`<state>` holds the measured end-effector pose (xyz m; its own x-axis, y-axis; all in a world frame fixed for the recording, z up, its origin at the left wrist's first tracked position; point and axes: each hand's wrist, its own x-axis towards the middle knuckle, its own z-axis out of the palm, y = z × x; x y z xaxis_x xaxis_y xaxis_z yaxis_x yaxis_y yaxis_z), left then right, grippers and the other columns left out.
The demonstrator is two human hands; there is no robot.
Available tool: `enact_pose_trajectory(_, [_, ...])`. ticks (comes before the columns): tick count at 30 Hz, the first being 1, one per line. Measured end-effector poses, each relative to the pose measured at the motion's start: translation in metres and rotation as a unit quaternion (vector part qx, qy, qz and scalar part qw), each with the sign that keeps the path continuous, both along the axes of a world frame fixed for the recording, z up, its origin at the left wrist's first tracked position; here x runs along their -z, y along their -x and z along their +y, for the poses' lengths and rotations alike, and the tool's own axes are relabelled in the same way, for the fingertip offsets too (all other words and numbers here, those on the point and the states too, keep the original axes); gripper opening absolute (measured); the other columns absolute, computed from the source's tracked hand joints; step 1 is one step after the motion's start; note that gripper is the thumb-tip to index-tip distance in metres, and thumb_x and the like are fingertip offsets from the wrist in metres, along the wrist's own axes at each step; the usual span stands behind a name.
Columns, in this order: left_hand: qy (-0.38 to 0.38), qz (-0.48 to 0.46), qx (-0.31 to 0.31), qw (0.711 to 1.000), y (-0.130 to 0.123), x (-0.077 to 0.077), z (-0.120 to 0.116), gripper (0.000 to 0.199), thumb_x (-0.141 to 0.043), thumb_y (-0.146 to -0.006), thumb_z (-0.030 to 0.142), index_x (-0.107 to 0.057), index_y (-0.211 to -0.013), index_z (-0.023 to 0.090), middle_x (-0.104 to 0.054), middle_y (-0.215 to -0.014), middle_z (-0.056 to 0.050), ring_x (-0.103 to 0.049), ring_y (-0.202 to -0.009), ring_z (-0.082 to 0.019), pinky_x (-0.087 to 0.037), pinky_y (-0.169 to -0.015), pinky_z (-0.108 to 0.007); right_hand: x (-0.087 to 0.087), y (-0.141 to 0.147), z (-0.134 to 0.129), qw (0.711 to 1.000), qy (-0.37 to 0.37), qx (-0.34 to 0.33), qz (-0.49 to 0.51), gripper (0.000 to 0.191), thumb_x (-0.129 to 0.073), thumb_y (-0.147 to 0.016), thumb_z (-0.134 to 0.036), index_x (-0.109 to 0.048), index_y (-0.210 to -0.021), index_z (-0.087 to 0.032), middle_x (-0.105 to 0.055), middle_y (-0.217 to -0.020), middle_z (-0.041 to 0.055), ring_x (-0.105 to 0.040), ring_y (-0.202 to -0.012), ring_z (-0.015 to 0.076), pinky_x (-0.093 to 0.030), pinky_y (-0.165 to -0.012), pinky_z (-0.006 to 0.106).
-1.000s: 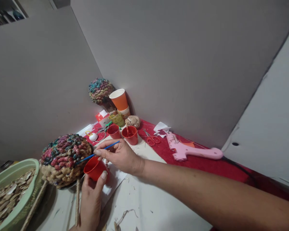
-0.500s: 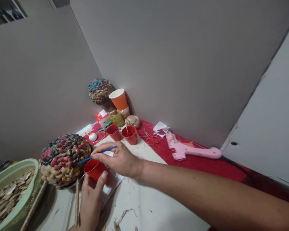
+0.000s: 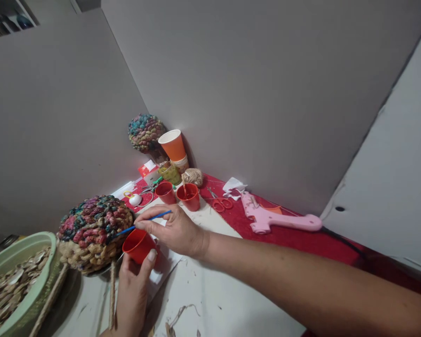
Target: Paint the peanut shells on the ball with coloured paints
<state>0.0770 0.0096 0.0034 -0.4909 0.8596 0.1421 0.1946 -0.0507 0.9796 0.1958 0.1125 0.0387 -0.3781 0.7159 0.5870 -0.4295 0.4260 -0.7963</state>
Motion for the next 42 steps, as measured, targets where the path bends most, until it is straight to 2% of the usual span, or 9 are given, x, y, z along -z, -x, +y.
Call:
enact_pose_trajectory(5, [0.002, 0.001, 0.008, 1.000, 0.001, 0.003, 0.000, 0.053, -0.072, -0.077, 0.049, -0.058, -0.115, 0.015, -0.073, -0.105, -0.010, -0.068, -0.098, -0.024, -0.052, -0.090, -0.032, -0.005, -0.004, 0.002, 1.000, 0.016, 0.014, -0.005, 0.008, -0.070, -0.083, -0.025, -0.074, -0.080, -0.019, -0.077, -0.082, 0.0035, -0.071, -0.081, 0.0157, -0.058, -0.081, 0.031])
enact_pose_trajectory(10, [0.004, 0.006, 0.004, 1.000, 0.000, 0.002, 0.000, 0.055, -0.073, -0.076, 0.051, -0.059, -0.115, 0.015, -0.072, -0.100, -0.009, -0.068, -0.098, -0.024, -0.052, -0.090, -0.032, -0.007, -0.008, 0.003, 1.000, -0.018, 0.005, -0.015, 0.006, -0.069, -0.083, -0.021, -0.074, -0.080, -0.018, -0.076, -0.081, 0.0031, -0.071, -0.080, 0.0151, -0.058, -0.081, 0.031])
enact_pose_trajectory(15, [0.005, 0.004, 0.001, 1.000, 0.001, 0.000, 0.000, 0.056, -0.074, -0.075, 0.051, -0.060, -0.115, 0.015, -0.074, -0.100, -0.009, -0.069, -0.096, -0.025, -0.053, -0.088, -0.034, -0.007, -0.009, 0.002, 0.998, -0.048, 0.026, -0.010, 0.007, -0.068, -0.084, -0.019, -0.074, -0.081, -0.018, -0.077, -0.082, 0.0046, -0.071, -0.080, 0.0152, -0.057, -0.080, 0.031])
enact_pose_trajectory(22, [-0.009, -0.014, 0.022, 1.000, 0.002, 0.003, 0.001, 0.051, -0.073, -0.078, 0.047, -0.061, -0.120, 0.019, -0.073, -0.115, -0.010, -0.066, -0.107, -0.025, -0.050, -0.095, -0.034, 0.005, 0.000, 0.002, 0.993, -0.113, 0.019, -0.024, 0.007, -0.070, -0.085, -0.019, -0.077, -0.085, -0.018, -0.077, -0.082, 0.0060, -0.070, -0.077, 0.0164, -0.055, -0.076, 0.031])
enact_pose_trajectory(28, [-0.002, -0.003, 0.012, 1.000, 0.002, 0.004, 0.000, 0.054, -0.074, -0.077, 0.048, -0.061, -0.118, 0.016, -0.074, -0.106, -0.010, -0.068, -0.098, -0.025, -0.052, -0.089, -0.033, 0.005, -0.001, 0.005, 0.993, -0.100, 0.055, -0.018, 0.007, -0.069, -0.085, -0.019, -0.076, -0.084, -0.019, -0.078, -0.084, 0.0056, -0.070, -0.079, 0.0165, -0.056, -0.077, 0.031])
enact_pose_trajectory(32, [0.006, -0.001, 0.006, 1.000, 0.002, 0.003, -0.001, 0.055, -0.075, -0.075, 0.049, -0.060, -0.117, 0.015, -0.073, -0.101, -0.009, -0.068, -0.096, -0.025, -0.052, -0.088, -0.033, 0.002, -0.004, 0.004, 0.994, -0.099, 0.042, -0.019, 0.008, -0.069, -0.085, -0.018, -0.076, -0.082, -0.017, -0.077, -0.081, 0.0056, -0.071, -0.077, 0.0161, -0.057, -0.077, 0.030])
enact_pose_trajectory(37, [0.004, 0.004, 0.018, 1.000, -0.001, -0.002, 0.000, 0.053, -0.073, -0.077, 0.047, -0.059, -0.117, 0.016, -0.073, -0.102, -0.009, -0.067, -0.104, -0.026, -0.050, -0.092, -0.033, 0.004, -0.001, 0.001, 0.991, -0.129, 0.025, -0.007, 0.007, -0.070, -0.085, -0.019, -0.077, -0.084, -0.017, -0.077, -0.081, 0.0065, -0.070, -0.076, 0.0161, -0.056, -0.075, 0.030])
enact_pose_trajectory(42, [0.009, 0.010, 0.020, 1.000, 0.000, -0.004, 0.000, 0.052, -0.072, -0.077, 0.048, -0.059, -0.116, 0.015, -0.073, -0.108, -0.011, -0.068, -0.099, -0.025, -0.051, -0.090, -0.033, 0.003, -0.003, 0.002, 0.990, -0.126, 0.059, -0.005, 0.007, -0.069, -0.086, -0.019, -0.076, -0.086, -0.018, -0.077, -0.084, 0.0059, -0.070, -0.079, 0.0166, -0.057, -0.077, 0.032])
